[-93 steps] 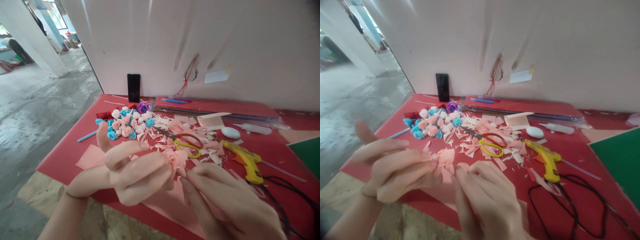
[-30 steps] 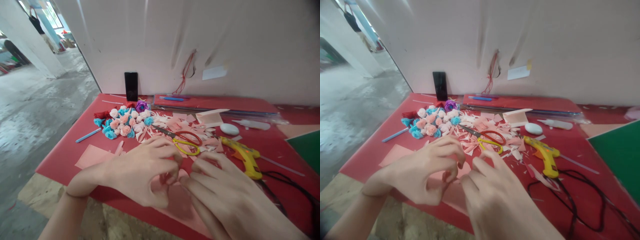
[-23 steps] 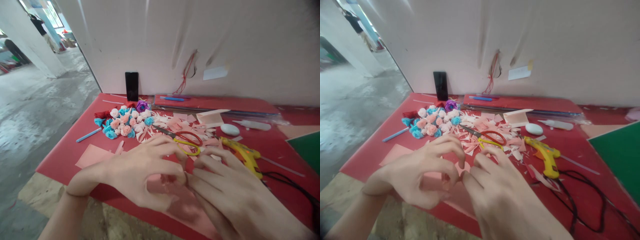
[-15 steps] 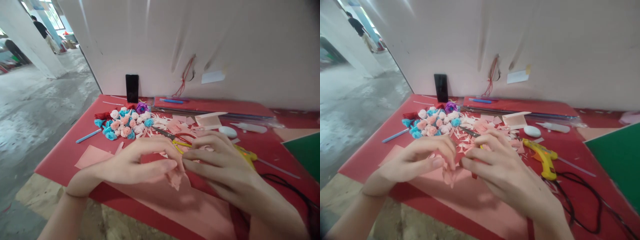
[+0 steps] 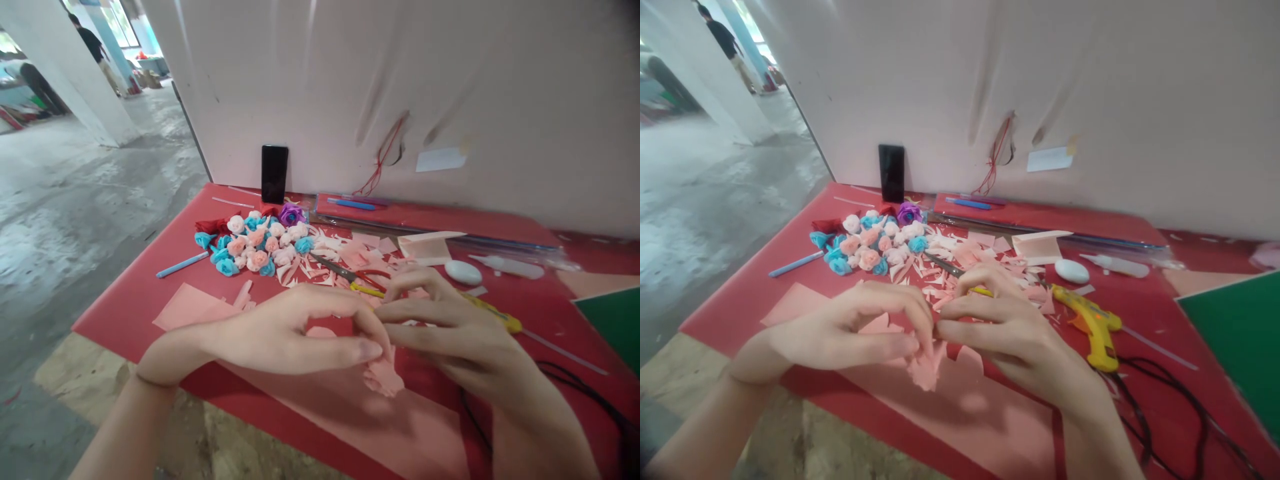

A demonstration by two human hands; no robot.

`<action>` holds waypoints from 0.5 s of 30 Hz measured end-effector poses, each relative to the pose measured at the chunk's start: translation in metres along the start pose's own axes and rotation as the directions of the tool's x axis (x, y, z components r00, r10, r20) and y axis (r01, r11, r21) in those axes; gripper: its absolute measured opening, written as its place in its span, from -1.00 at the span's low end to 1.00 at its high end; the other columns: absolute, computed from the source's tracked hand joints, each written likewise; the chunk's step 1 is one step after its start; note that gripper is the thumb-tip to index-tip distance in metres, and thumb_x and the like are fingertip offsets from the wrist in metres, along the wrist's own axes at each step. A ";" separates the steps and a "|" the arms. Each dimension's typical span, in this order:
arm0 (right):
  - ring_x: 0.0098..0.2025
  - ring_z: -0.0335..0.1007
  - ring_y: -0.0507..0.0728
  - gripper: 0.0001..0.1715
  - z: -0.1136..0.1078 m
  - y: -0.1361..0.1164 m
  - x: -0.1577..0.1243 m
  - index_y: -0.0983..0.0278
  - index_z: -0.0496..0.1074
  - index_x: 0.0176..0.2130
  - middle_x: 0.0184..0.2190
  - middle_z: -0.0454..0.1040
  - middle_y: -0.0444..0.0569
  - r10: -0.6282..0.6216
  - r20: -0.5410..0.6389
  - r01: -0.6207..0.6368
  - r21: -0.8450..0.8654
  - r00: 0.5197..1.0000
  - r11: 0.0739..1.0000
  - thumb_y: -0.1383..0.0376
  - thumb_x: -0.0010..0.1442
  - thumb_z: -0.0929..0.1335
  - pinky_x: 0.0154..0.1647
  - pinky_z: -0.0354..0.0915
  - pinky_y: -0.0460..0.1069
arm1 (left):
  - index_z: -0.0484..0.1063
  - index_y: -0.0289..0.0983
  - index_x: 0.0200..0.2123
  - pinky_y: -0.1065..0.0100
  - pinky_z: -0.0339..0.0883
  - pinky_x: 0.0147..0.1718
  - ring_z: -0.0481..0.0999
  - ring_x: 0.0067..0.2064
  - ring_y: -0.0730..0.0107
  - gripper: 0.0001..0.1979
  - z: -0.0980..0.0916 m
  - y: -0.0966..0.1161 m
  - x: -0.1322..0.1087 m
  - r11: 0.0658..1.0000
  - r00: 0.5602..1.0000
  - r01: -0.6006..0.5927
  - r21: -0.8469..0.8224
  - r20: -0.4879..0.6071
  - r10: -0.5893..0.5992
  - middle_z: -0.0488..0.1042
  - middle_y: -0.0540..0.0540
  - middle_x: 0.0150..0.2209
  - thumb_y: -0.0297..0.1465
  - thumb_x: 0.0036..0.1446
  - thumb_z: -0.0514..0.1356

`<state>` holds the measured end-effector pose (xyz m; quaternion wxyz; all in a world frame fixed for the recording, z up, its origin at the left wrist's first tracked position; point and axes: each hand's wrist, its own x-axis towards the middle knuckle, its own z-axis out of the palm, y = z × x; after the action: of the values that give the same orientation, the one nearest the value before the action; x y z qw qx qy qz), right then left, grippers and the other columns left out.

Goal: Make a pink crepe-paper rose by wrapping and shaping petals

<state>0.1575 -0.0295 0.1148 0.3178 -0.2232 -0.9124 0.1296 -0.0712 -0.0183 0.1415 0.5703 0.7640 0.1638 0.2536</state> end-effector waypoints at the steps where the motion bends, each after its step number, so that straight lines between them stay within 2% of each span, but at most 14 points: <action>1: -0.09 0.18 0.11 -0.79 0.000 0.001 -0.001 0.19 0.43 -0.18 -0.27 0.52 -0.07 -0.004 0.003 0.004 0.000 1.000 1.000 0.41 0.28 0.24 -0.09 0.23 0.05 | 0.40 -0.36 -0.34 0.52 0.37 -0.23 0.47 -0.26 0.54 -0.91 0.000 0.000 0.000 1.000 1.000 -0.001 -0.004 -0.001 0.001 0.48 -0.08 -0.31 -0.50 0.21 0.11; 8: -0.10 0.17 0.12 -0.69 0.003 0.002 -0.001 0.20 0.42 -0.17 -0.28 0.51 -0.03 -0.029 -0.022 0.030 0.033 0.999 0.999 0.32 0.37 0.13 -0.08 0.20 0.07 | 0.36 -0.33 -0.39 0.51 0.34 -0.19 0.44 -0.25 0.55 -0.89 0.003 0.000 0.000 1.000 0.999 -0.030 0.005 -0.015 0.030 0.46 -0.04 -0.34 -0.53 0.20 0.11; 13: -0.12 0.22 0.10 -0.75 -0.001 0.000 0.001 0.17 0.41 -0.19 -0.25 0.51 -0.06 -0.010 0.040 0.009 0.014 0.999 1.000 0.40 0.34 0.19 -0.13 0.22 0.04 | 0.35 -0.30 -0.40 0.45 0.35 -0.15 0.46 -0.22 0.50 -0.90 0.001 0.000 0.000 0.997 1.000 -0.010 -0.071 0.019 0.012 0.48 -0.04 -0.32 -0.48 0.19 0.15; 15: -0.11 0.24 0.09 -0.74 -0.002 -0.001 0.001 0.16 0.42 -0.18 -0.25 0.51 -0.06 0.003 0.031 -0.003 0.022 1.000 1.000 0.36 0.35 0.18 -0.12 0.23 0.04 | 0.35 -0.28 -0.40 0.42 0.35 -0.14 0.47 -0.20 0.49 -0.91 0.001 0.000 0.000 0.994 1.000 0.022 -0.103 0.021 -0.020 0.49 -0.02 -0.31 -0.45 0.14 0.21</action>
<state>0.1579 -0.0297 0.1172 0.3059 -0.2190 -0.9153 0.1437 -0.0704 -0.0194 0.1411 0.6133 0.7341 0.1527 0.2483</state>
